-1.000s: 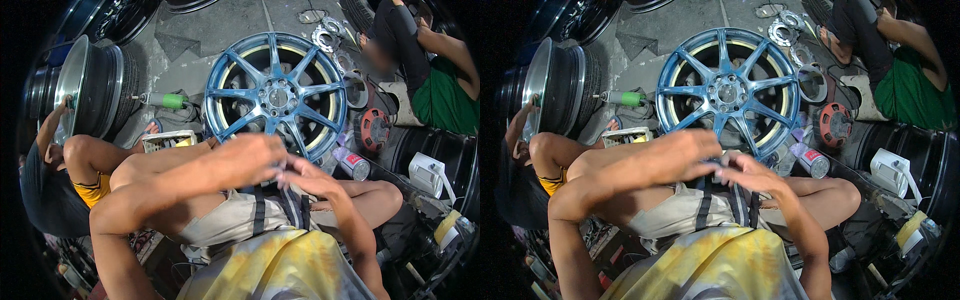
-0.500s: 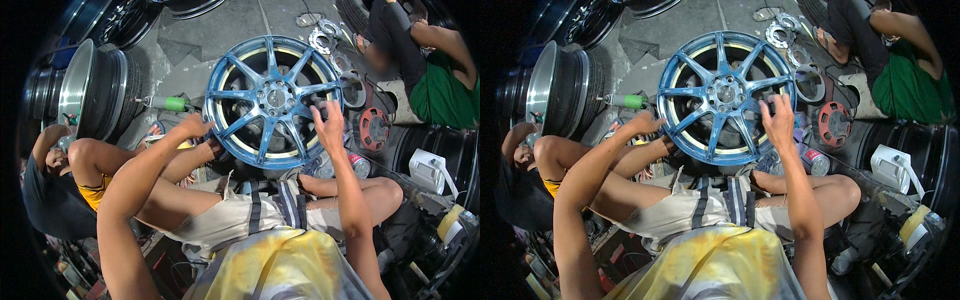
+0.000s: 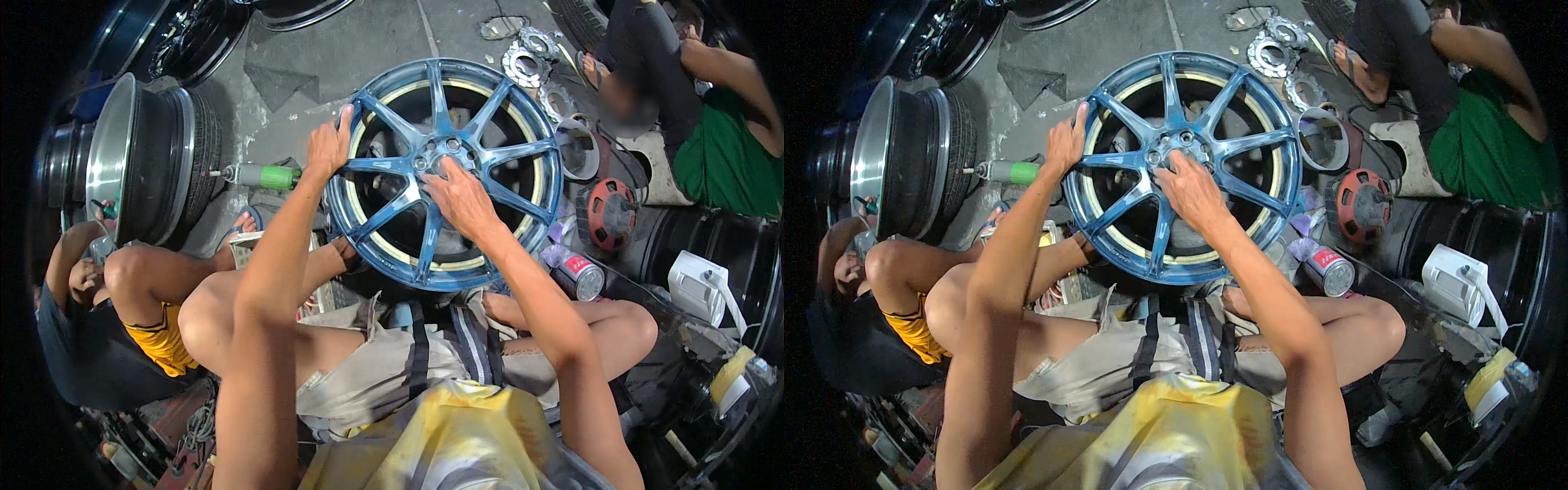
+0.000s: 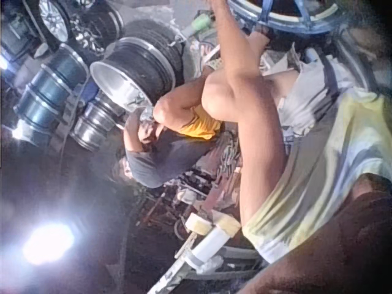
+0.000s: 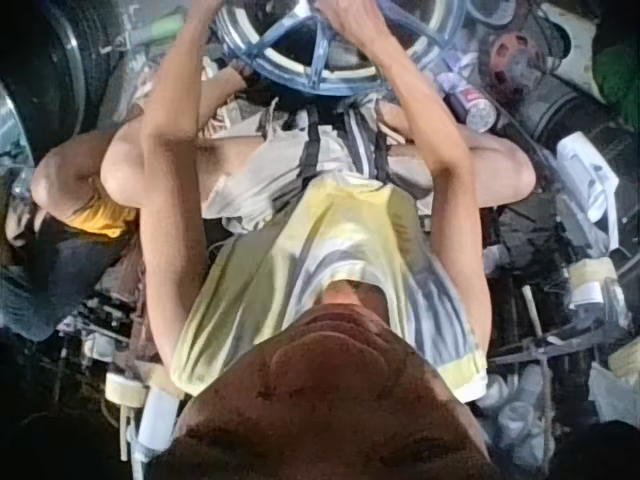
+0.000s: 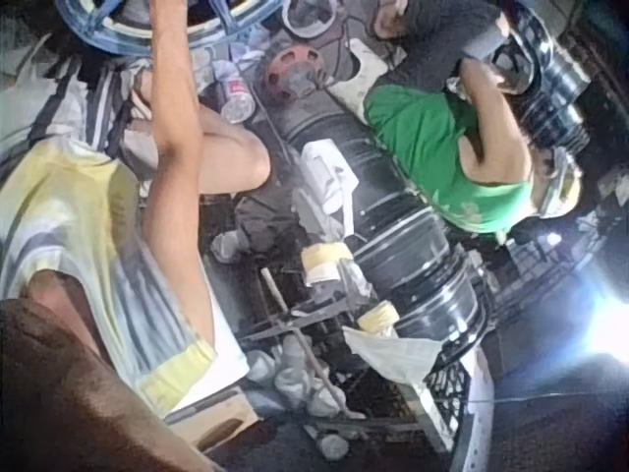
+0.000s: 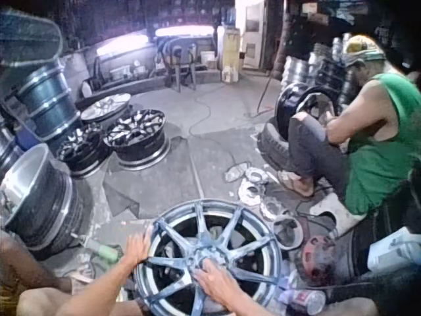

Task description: The person scrubs a blue car wheel rim with a small brush and cleaning solution while sitting on the floor. They rotate the rim to access different spokes and the inner barrel, repeatedly applying the brush to remove grime.

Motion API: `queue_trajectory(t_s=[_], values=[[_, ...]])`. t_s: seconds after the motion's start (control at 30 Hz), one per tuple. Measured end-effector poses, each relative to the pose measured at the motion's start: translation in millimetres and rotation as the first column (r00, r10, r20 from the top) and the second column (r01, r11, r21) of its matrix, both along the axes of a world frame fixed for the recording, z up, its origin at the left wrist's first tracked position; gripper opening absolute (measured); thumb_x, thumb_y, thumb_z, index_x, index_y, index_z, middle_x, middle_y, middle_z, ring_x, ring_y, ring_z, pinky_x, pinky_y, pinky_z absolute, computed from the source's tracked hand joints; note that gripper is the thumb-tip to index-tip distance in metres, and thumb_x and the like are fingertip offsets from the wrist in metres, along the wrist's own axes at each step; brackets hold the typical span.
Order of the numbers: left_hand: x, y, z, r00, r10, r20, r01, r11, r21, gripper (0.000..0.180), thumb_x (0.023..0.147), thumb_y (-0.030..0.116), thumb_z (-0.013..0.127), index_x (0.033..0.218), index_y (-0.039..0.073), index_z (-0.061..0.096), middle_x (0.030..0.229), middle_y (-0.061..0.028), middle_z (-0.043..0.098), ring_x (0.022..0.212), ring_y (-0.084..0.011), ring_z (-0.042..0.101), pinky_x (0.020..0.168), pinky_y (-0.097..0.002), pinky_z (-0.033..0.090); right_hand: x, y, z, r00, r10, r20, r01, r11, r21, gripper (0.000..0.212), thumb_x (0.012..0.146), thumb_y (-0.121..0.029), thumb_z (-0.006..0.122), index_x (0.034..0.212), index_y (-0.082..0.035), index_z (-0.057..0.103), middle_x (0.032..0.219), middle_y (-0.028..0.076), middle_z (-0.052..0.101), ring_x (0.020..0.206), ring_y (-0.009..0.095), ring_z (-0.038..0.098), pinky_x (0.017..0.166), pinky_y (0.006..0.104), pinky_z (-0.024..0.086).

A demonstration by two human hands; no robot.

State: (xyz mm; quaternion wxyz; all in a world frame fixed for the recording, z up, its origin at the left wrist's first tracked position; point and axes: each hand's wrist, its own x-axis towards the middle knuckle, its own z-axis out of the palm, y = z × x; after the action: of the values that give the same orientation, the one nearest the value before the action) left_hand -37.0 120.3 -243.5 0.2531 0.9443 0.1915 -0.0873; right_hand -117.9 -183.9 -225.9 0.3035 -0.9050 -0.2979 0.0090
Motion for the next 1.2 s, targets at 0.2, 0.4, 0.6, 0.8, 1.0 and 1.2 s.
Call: queue_trajectory(t_s=[0.2, 0.4, 0.6, 0.8, 1.0, 1.2], values=[[-2, 2, -9, 0.998, 0.051, 0.024, -0.051, 0.999, -0.015, 0.097, 0.103, 0.077, 0.04, 0.117, -0.013, 0.074, 0.118, -0.0445, 0.066, 0.118, -0.0585, 0.064, 0.108, -0.0568, 0.048, -15, 18, 0, 0.979, -0.14, -0.146, 0.156, 0.982, 0.106, 0.025, 0.096, -0.006, 0.071, 0.12, -0.003, 0.076, 0.097, 0.018, 0.055, 0.09, 0.04, 0.067, 0.079, 0.0503, 0.054], [-3, -2, -3, 0.998, 0.031, 0.049, -0.03, 0.999, -0.027, 0.096, 0.103, 0.076, 0.041, 0.113, -0.013, 0.075, 0.116, -0.0433, 0.068, 0.116, -0.0579, 0.064, 0.106, -0.0577, 0.048, -16, 29, 4, 0.965, -0.219, -0.144, 0.237, 0.963, 0.126, 0.023, 0.095, -0.003, 0.069, 0.117, -0.002, 0.076, 0.096, 0.02, 0.055, 0.087, 0.042, 0.066, 0.075, 0.0502, 0.053], [-2, 0, -6, 0.998, 0.042, 0.049, -0.041, 0.999, -0.011, 0.094, 0.103, 0.076, 0.043, 0.111, -0.012, 0.075, 0.112, -0.044, 0.068, 0.116, -0.0588, 0.064, 0.104, -0.0582, 0.048, -9, 28, 3, 0.957, -0.175, -0.23, 0.207, 0.971, 0.124, 0.02, 0.095, -0.004, 0.069, 0.113, 0.0, 0.076, 0.1, 0.022, 0.059, 0.086, 0.043, 0.067, 0.074, 0.051, 0.053], [-1, -1, -5, 0.999, 0.041, 0.03, -0.04, 0.999, -0.022, 0.093, 0.103, 0.075, 0.044, 0.108, -0.012, 0.075, 0.114, -0.0436, 0.067, 0.116, -0.0583, 0.064, 0.105, -0.058, 0.048, -9, 29, 8, 0.968, -0.213, -0.131, 0.238, 0.947, 0.218, 0.02, 0.097, -0.006, 0.069, 0.114, 0.001, 0.076, 0.099, 0.022, 0.058, 0.086, 0.043, 0.067, 0.075, 0.051, 0.053], [-1, -1, -6, 0.999, 0.031, 0.036, -0.031, 1.0, -0.003, 0.093, 0.103, 0.075, 0.042, 0.112, -0.011, 0.075, 0.115, -0.0421, 0.068, 0.117, -0.0577, 0.064, 0.106, -0.058, 0.048, -7, 16, 16, 0.943, -0.119, -0.311, 0.162, 0.98, 0.116, 0.013, 0.098, -0.008, 0.067, 0.102, 0.002, 0.075, 0.1, 0.023, 0.059, 0.092, 0.045, 0.066, 0.08, 0.0516, 0.052], [-1, -2, -4, 0.999, 0.034, 0.041, -0.034, 0.999, -0.004, 0.091, 0.104, 0.075, 0.041, 0.116, -0.007, 0.076, 0.116, -0.0404, 0.069, 0.116, -0.0564, 0.065, 0.105, -0.0572, 0.049, -2, -1, 24, 0.949, 0.02, -0.314, -0.034, 0.999, -0.04, 0.016, 0.098, -0.009, 0.066, 0.104, 0.001, 0.076, 0.104, 0.026, 0.061, 0.094, 0.047, 0.067, 0.082, 0.0537, 0.053]])
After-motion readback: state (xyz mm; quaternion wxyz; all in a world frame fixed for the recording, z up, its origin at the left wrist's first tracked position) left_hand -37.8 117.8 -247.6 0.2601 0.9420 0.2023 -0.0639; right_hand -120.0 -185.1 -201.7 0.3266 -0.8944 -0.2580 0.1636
